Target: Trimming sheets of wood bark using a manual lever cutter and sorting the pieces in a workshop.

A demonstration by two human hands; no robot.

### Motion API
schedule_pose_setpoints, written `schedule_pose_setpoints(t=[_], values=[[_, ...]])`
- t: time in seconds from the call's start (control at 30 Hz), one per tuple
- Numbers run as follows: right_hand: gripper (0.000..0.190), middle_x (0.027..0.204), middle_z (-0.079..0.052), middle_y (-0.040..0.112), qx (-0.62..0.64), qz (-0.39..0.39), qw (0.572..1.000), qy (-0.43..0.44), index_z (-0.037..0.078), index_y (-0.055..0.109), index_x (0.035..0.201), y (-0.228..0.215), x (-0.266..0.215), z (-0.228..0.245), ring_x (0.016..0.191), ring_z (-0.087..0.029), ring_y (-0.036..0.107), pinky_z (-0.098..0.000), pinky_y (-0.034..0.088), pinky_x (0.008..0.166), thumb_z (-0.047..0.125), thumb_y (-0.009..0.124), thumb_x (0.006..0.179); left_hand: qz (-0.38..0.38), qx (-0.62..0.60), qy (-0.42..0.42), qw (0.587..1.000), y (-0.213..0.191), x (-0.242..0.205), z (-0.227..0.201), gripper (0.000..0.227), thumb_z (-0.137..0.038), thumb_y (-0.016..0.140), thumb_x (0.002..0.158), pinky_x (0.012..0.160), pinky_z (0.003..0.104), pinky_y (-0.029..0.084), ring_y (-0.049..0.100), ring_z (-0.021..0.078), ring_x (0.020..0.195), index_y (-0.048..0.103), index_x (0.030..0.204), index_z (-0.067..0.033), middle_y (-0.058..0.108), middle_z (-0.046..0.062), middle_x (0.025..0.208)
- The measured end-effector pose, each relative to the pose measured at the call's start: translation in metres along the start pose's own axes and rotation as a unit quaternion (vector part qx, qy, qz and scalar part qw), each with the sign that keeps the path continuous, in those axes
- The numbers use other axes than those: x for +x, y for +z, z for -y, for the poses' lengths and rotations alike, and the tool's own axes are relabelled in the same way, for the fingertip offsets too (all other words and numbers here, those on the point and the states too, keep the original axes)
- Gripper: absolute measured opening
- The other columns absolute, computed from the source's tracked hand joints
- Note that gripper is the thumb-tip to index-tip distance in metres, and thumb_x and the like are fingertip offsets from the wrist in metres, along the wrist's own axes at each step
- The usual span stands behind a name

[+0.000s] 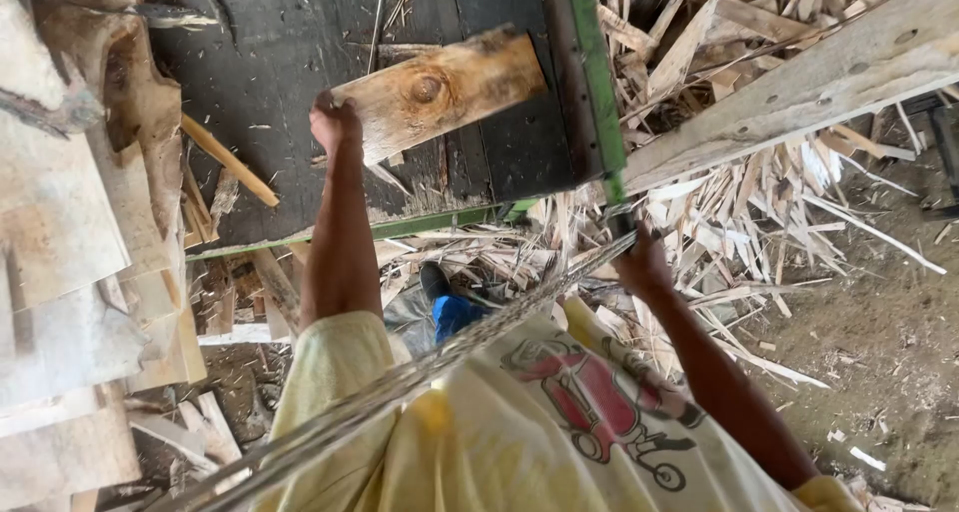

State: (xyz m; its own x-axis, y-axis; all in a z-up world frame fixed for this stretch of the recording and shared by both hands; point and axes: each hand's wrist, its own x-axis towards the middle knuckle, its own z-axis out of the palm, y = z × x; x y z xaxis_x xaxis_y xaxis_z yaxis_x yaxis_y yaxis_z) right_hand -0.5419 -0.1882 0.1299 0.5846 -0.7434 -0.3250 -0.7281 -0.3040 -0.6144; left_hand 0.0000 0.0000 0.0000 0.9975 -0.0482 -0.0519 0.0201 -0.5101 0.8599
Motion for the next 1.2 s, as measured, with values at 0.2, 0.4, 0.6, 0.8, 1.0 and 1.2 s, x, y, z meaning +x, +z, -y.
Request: schedule_pose_setpoints(t=[0.2, 0.4, 0.6, 0.8, 1.0, 1.2], values=[[0.037, 0.08, -0.014, 0.068, 0.004, 0.058, 0.995, 0.082, 0.003, 0.063, 0.122, -0.083, -0.04, 0.086, 0.055, -0.022, 0.054, -0.0366, 0.044, 0.041, 0.035, 0.06, 0.104, 0.052, -0.246, -0.214, 0.944, -0.042, -0.113, 0.013, 0.039, -0.018, 0.07, 0.088, 0.087, 0.052, 0.061, 0.072, 0.0337, 0.097, 0.067, 0.117, 0.007, 0.072, 0.022, 0.112], [0.047, 0.081, -0.01, 0.065, 0.169, 0.058, 0.984, -0.016, -0.003, 0.059, 0.117, -0.103, -0.04, 0.08, 0.059, -0.014, 0.061, -0.0305, 0.055, 0.044, 0.04, 0.065, 0.099, 0.232, -0.379, -0.253, 0.859, -0.045, -0.232, 0.035, 0.042, -0.011, 0.069, 0.092, 0.073, 0.046, 0.069, 0.076, 0.0362, 0.084, 0.065, 0.127, 0.0114, 0.069, 0.03, 0.11], [0.065, 0.094, -0.014, 0.073, 0.687, 0.216, 0.674, -0.166, -0.003, 0.058, 0.132, -0.055, -0.04, 0.04, 0.072, -0.022, 0.071, -0.0351, 0.064, 0.063, 0.05, 0.06, 0.094, 0.311, -0.399, -0.278, 0.816, -0.068, -0.325, 0.013, 0.041, -0.005, 0.07, 0.089, 0.065, 0.041, 0.07, 0.077, 0.0339, 0.077, 0.058, 0.127, 0.0075, 0.074, 0.023, 0.107], [0.04, 0.109, -0.007, 0.072, 0.196, 0.292, 0.935, 0.054, 0.01, 0.043, 0.136, 0.036, -0.139, 0.118, 0.087, -0.026, 0.074, -0.0387, 0.063, 0.078, 0.029, 0.047, 0.101, 0.332, -0.486, -0.263, 0.765, -0.108, -0.412, 0.02, 0.032, -0.002, 0.066, 0.098, 0.074, 0.043, 0.07, 0.078, 0.0344, 0.089, 0.062, 0.126, 0.0116, 0.074, 0.026, 0.113], [0.03, 0.096, -0.02, 0.07, 0.352, 0.338, 0.872, 0.036, 0.001, 0.05, 0.127, 0.122, -0.121, 0.092, 0.077, -0.031, 0.07, -0.041, 0.06, 0.067, 0.014, 0.058, 0.101, 0.323, -0.448, -0.256, 0.794, -0.214, -0.416, 0.016, 0.041, -0.002, 0.062, 0.098, 0.065, 0.043, 0.066, 0.075, 0.0305, 0.089, 0.054, 0.138, -0.0011, 0.071, 0.021, 0.115], [0.046, 0.107, -0.011, 0.073, 0.347, 0.42, 0.836, 0.062, 0.002, 0.053, 0.132, 0.22, -0.122, 0.167, 0.085, -0.018, 0.074, -0.0334, 0.061, 0.074, 0.004, 0.062, 0.087, 0.283, -0.529, -0.227, 0.767, -0.287, -0.397, 0.112, 0.05, 0.002, 0.06, 0.099, 0.075, 0.045, 0.068, 0.076, 0.0342, 0.093, 0.048, 0.148, -0.0007, 0.07, 0.024, 0.113]])
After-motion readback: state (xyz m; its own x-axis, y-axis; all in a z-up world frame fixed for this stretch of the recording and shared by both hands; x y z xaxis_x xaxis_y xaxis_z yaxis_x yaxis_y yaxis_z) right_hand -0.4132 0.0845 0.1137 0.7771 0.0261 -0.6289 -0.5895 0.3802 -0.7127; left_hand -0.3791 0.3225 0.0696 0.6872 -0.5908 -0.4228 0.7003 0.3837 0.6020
